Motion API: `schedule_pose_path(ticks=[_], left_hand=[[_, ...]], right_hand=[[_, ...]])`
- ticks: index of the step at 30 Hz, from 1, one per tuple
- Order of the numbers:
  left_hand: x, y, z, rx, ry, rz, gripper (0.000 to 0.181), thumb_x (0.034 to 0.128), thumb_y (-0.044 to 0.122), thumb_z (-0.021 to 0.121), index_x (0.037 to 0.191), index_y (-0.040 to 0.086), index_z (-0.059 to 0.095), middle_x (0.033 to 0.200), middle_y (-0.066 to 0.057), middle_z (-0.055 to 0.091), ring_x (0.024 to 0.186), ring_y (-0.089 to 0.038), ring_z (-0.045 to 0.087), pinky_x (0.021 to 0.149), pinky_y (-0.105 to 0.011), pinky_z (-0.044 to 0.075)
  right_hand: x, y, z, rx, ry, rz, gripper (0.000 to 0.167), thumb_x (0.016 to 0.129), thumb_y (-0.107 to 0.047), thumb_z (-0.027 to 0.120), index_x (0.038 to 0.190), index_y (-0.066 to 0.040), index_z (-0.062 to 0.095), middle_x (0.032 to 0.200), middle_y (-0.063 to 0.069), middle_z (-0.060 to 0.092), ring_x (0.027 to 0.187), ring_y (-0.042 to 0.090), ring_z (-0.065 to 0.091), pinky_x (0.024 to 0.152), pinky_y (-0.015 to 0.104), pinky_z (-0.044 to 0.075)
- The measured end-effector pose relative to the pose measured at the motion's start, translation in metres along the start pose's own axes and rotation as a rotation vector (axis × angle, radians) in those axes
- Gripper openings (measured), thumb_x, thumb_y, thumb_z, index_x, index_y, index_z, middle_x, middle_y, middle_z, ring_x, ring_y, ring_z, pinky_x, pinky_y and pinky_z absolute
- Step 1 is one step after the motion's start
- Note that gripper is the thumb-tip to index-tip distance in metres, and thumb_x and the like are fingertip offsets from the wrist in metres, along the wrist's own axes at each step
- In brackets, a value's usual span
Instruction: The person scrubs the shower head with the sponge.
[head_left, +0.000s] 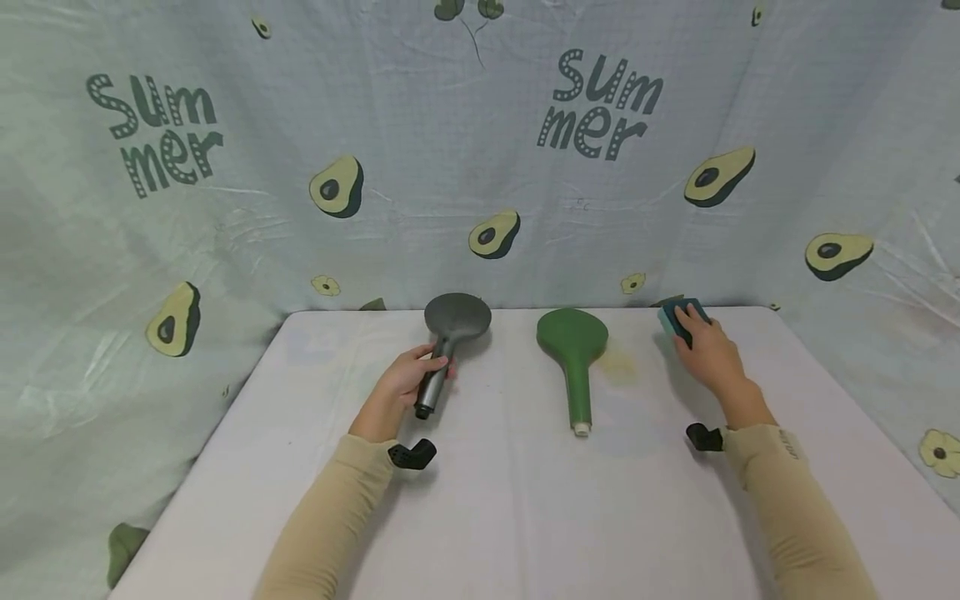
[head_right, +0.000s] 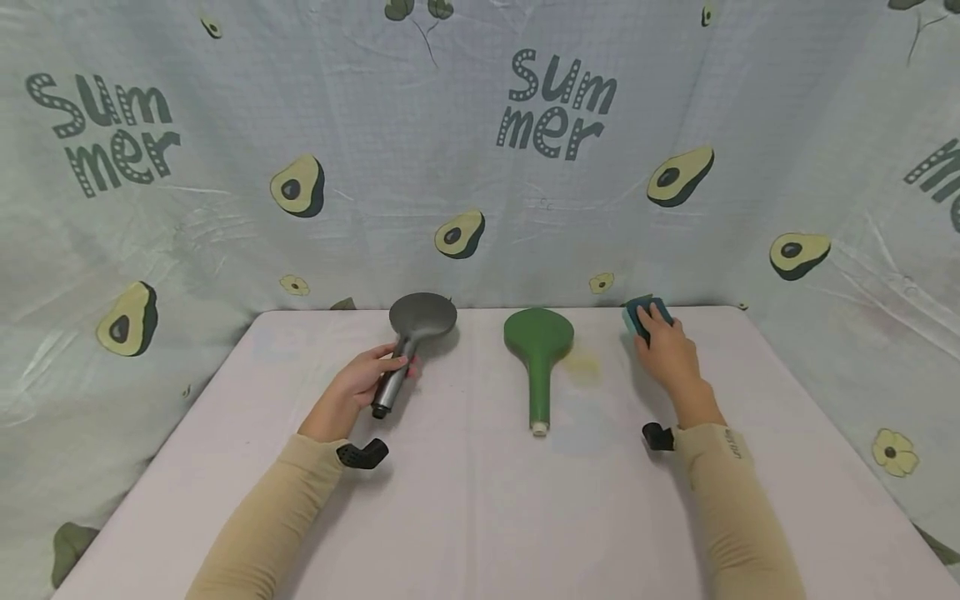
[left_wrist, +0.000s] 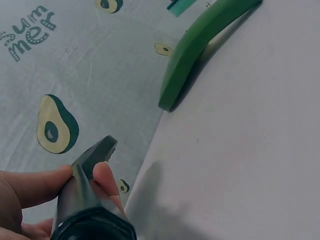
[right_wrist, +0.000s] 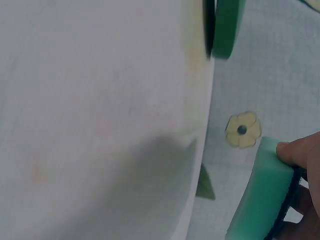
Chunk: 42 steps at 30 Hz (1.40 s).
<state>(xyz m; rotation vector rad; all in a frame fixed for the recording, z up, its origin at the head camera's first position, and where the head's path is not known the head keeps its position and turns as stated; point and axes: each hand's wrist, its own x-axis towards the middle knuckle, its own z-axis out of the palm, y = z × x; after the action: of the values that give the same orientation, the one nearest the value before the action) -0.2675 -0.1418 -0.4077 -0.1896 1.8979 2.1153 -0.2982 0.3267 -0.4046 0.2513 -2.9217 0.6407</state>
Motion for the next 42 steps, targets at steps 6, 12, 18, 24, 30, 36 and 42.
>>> schedule_pose_path(ticks=[6,12,18,24,30,36,42], left_hand=[[-0.001,0.003,0.002,-0.008,-0.028,0.047,0.059,0.1067,0.0,0.048,0.159,-0.007,0.022,0.15,-0.035,0.042,0.095,-0.015,0.069,0.098,-0.034,0.048],[-0.005,0.002,0.006,0.001,-0.074,0.069,0.057,0.1062,-0.002,0.048,0.158,-0.008,0.025,0.149,-0.036,0.042,0.097,-0.016,0.069,0.092,-0.028,0.05],[-0.008,0.0,0.012,0.01,-0.104,0.069,0.057,0.1066,0.0,0.049,0.158,-0.006,0.025,0.149,-0.035,0.043,0.097,-0.016,0.07,0.099,-0.034,0.048],[-0.012,0.003,0.016,0.0,-0.142,0.098,0.057,0.1066,-0.001,0.048,0.159,-0.007,0.024,0.149,-0.037,0.042,0.089,-0.011,0.07,0.089,-0.026,0.051],[-0.016,0.005,0.02,0.012,-0.161,0.117,0.056,0.1061,-0.001,0.049,0.157,-0.007,0.028,0.148,-0.037,0.042,0.087,-0.01,0.07,0.086,-0.026,0.052],[-0.018,0.005,0.023,0.029,-0.155,0.126,0.055,0.1046,-0.002,0.05,0.156,-0.008,0.031,0.144,-0.036,0.048,0.079,-0.006,0.068,0.075,-0.021,0.05],[-0.02,0.007,0.025,0.023,-0.155,0.137,0.057,0.1029,-0.004,0.053,0.156,-0.003,0.032,0.137,-0.034,0.056,0.075,-0.009,0.069,0.075,-0.023,0.053]], right_hand=[[0.005,-0.026,0.007,0.023,0.045,-0.065,0.058,0.107,-0.014,0.052,0.157,0.005,0.031,0.161,0.031,0.022,0.138,0.066,0.021,0.103,0.078,0.026],[0.007,-0.051,0.014,0.015,0.061,-0.171,0.057,0.105,-0.011,0.057,0.155,0.004,0.036,0.16,0.031,0.027,0.139,0.066,0.022,0.103,0.077,0.027],[0.009,-0.072,0.022,0.022,0.062,-0.256,0.057,0.103,-0.009,0.059,0.155,0.003,0.038,0.16,0.028,0.03,0.139,0.065,0.024,0.103,0.075,0.031],[0.01,-0.095,0.027,0.014,0.06,-0.331,0.058,0.103,-0.011,0.062,0.155,0.001,0.04,0.161,0.025,0.031,0.141,0.06,0.026,0.105,0.07,0.033],[0.011,-0.115,0.031,0.036,0.067,-0.419,0.058,0.103,-0.013,0.063,0.155,-0.001,0.041,0.161,0.022,0.033,0.144,0.055,0.028,0.109,0.068,0.032],[0.013,-0.133,0.034,0.074,0.055,-0.468,0.057,0.103,-0.014,0.063,0.155,-0.001,0.042,0.161,0.021,0.033,0.145,0.054,0.027,0.111,0.067,0.03],[0.014,-0.148,0.039,0.077,0.041,-0.512,0.056,0.103,-0.014,0.062,0.155,-0.002,0.043,0.161,0.021,0.034,0.144,0.054,0.029,0.11,0.066,0.032]])
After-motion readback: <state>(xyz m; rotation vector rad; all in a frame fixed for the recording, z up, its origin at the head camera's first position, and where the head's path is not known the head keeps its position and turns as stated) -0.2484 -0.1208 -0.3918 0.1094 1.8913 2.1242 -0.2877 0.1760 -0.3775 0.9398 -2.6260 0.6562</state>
